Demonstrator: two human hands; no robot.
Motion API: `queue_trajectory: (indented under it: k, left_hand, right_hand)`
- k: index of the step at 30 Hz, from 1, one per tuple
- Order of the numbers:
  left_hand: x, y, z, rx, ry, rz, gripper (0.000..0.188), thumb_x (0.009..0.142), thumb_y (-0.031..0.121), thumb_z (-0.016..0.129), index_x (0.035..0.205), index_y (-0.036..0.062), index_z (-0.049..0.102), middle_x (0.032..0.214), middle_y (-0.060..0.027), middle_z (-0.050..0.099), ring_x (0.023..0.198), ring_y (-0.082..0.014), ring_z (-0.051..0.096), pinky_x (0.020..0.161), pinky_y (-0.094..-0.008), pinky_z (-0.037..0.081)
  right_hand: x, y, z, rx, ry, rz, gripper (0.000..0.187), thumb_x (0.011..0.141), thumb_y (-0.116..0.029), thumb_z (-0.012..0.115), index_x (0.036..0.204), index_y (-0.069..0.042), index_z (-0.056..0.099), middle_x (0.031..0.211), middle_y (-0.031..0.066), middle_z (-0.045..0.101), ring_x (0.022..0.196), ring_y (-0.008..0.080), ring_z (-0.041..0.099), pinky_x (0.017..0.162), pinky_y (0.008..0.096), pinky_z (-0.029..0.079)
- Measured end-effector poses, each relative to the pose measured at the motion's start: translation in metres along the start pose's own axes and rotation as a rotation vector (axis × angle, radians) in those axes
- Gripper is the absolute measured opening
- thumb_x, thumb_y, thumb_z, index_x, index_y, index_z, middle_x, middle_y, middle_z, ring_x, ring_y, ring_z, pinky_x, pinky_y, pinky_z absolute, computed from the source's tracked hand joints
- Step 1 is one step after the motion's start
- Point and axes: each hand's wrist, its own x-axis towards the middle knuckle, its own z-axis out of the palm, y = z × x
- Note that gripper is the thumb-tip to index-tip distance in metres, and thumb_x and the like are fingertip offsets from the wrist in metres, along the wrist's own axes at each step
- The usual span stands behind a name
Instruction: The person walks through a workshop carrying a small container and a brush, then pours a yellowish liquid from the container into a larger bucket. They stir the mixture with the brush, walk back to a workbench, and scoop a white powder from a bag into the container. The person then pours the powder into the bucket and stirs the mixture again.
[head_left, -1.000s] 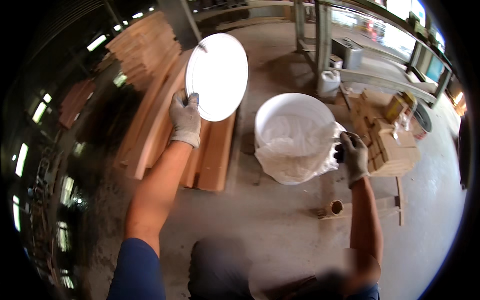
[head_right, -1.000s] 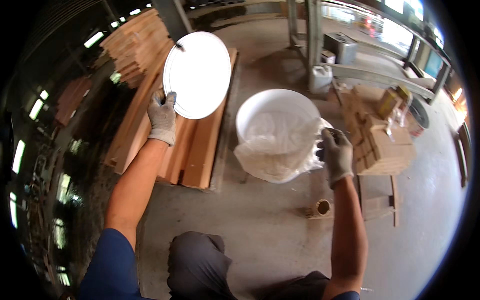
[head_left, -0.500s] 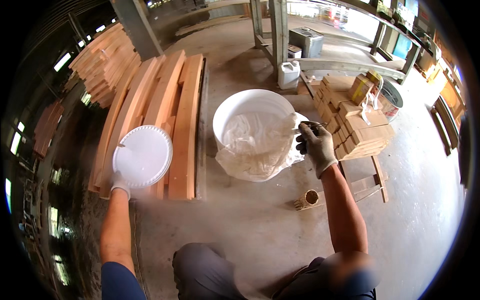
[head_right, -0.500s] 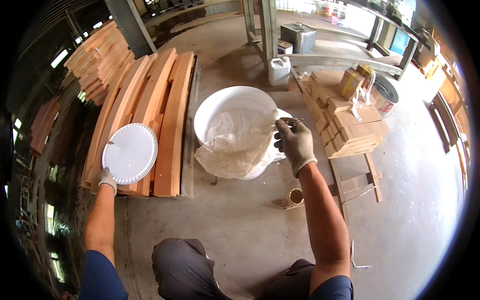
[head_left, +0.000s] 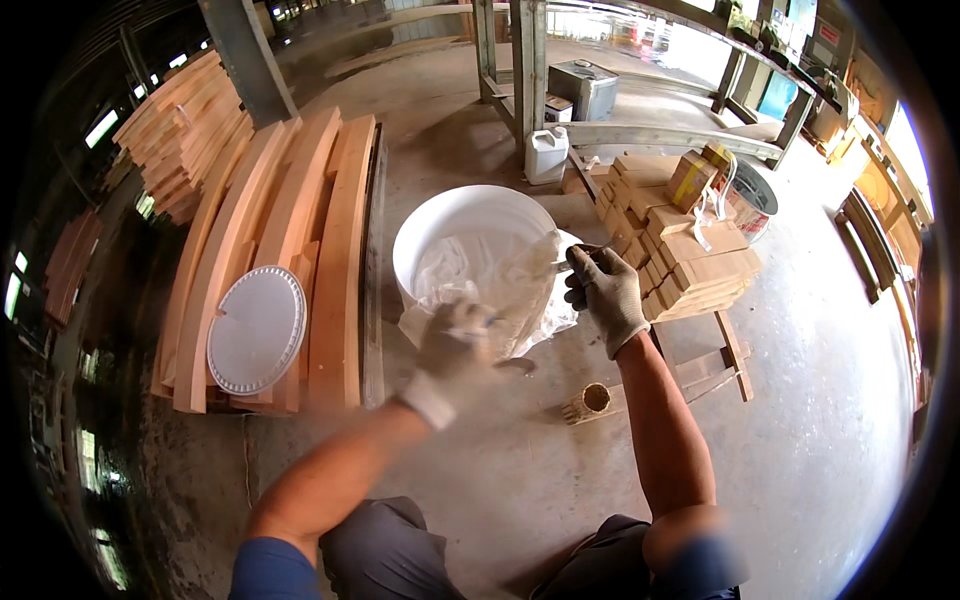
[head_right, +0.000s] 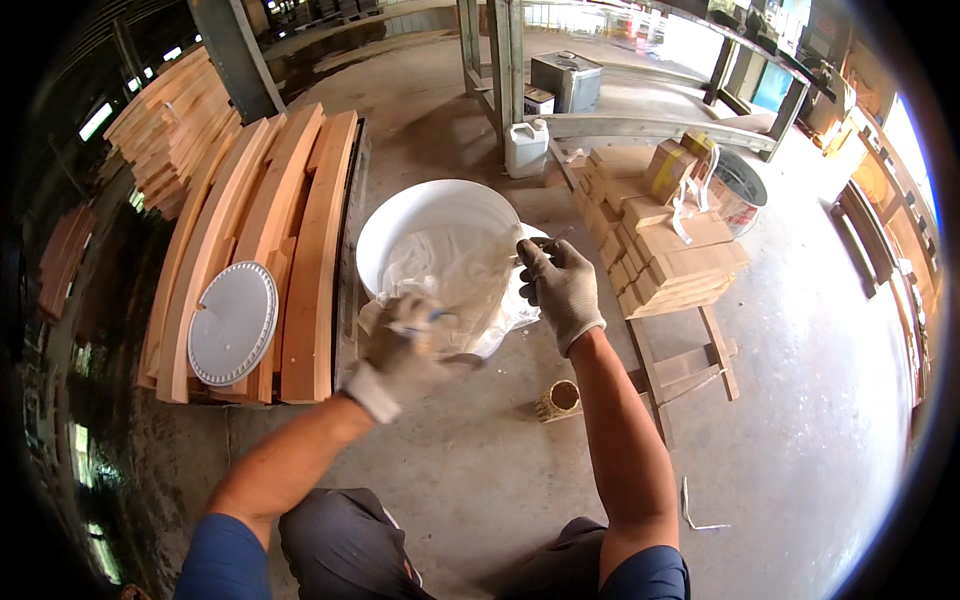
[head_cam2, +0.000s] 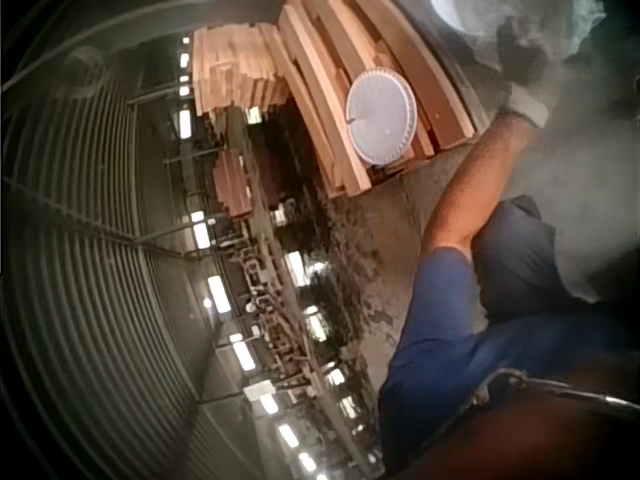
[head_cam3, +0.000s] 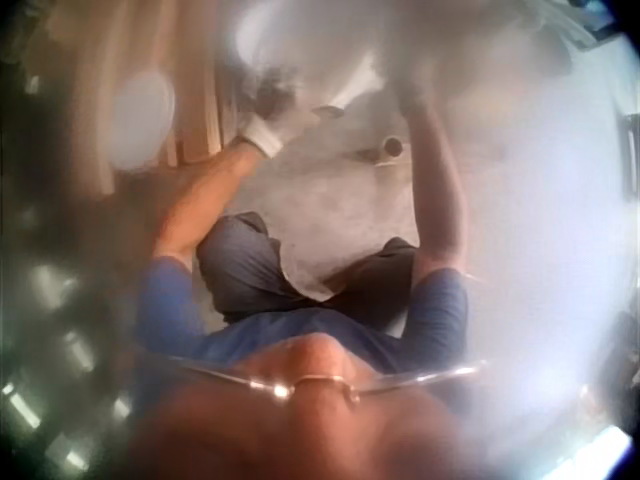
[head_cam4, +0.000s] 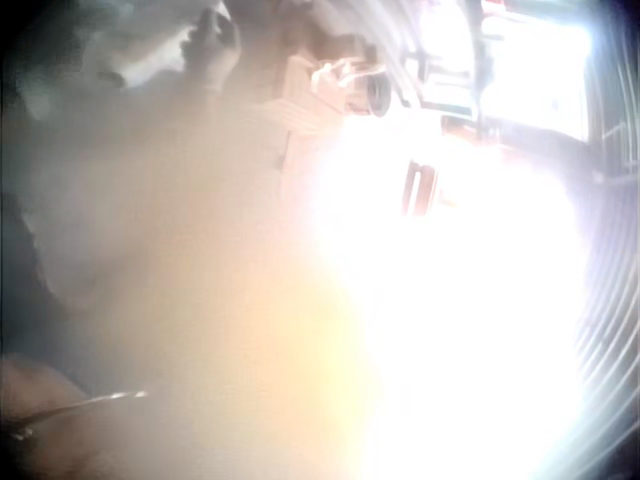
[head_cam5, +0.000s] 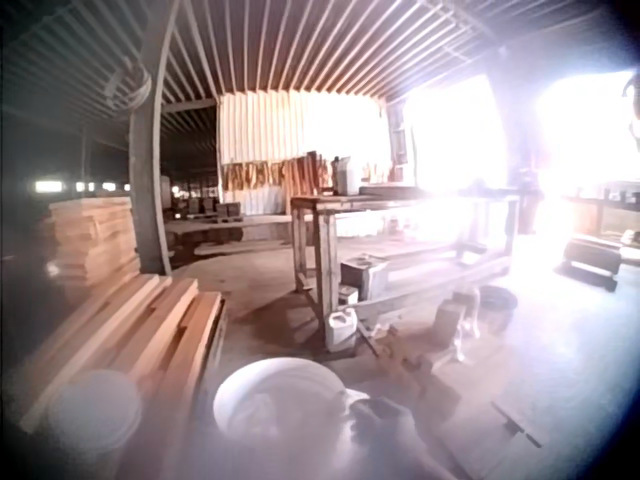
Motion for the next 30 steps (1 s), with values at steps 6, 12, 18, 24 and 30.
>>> queue_trajectory:
  k: [6, 12, 18, 24, 30]
  left_hand:
    - [0.031, 0.009, 0.041, 0.101, -0.108, -0.164, 0.027, 0.090, 0.037, 0.079, 0.098, 0.0113, 0.079, 0.110, -0.0147, 0.073, 0.107, -0.0367, 0.068, 0.090, -0.0499, 0.055]
    - [0.067, -0.008, 0.004, -0.334, -0.074, -0.383, 0.014, 0.096, 0.014, 0.070, 0.095, 0.0048, 0.081, 0.087, -0.0186, 0.078, 0.078, -0.0337, 0.075, 0.077, -0.0418, 0.059]
    - [0.118, -0.062, -0.027, -0.849, -0.335, -0.823, 0.011, 0.095, 0.004, 0.071, 0.088, 0.0020, 0.079, 0.079, -0.0024, 0.070, 0.066, -0.0130, 0.062, 0.060, -0.0309, 0.052]
    - [0.133, -0.085, -0.039, -0.916, -0.136, -0.651, 0.009, 0.101, 0.009, 0.069, 0.100, 0.0013, 0.075, 0.082, -0.0026, 0.070, 0.070, -0.0097, 0.064, 0.064, -0.0255, 0.052]
    - [0.111, -0.066, -0.041, -1.085, -0.383, -0.588, 0.012, 0.099, 0.011, 0.072, 0.103, -0.0002, 0.074, 0.089, -0.0009, 0.070, 0.076, -0.0072, 0.063, 0.070, -0.0239, 0.052]
  right_hand:
    - [-0.001, 0.003, 0.011, -0.021, -0.005, -0.053, 0.034, 0.101, -0.029, 0.079, 0.115, 0.002, 0.075, 0.085, 0.0032, 0.071, 0.067, 0.0092, 0.065, 0.059, 0.0256, 0.053]
    - [0.001, 0.004, 0.013, -0.168, 0.064, -0.095, 0.031, 0.102, -0.027, 0.076, 0.111, 0.003, 0.075, 0.084, 0.0048, 0.074, 0.068, 0.0097, 0.066, 0.062, 0.0292, 0.055]
    - [0.000, 0.012, 0.007, -0.463, 0.032, -0.264, 0.023, 0.101, -0.023, 0.072, 0.107, -0.001, 0.075, 0.084, 0.0129, 0.078, 0.072, 0.0237, 0.075, 0.070, 0.0380, 0.059]
    - [-0.015, 0.015, 0.007, -0.647, -0.001, -0.520, 0.018, 0.101, -0.022, 0.070, 0.105, -0.004, 0.073, 0.090, 0.0170, 0.079, 0.083, 0.0352, 0.078, 0.076, 0.0428, 0.061]
    - [-0.019, 0.010, 0.001, -0.349, -0.022, -0.159, 0.043, 0.097, -0.038, 0.080, 0.117, -0.001, 0.076, 0.093, 0.0199, 0.079, 0.080, 0.0278, 0.078, 0.077, 0.0391, 0.060]
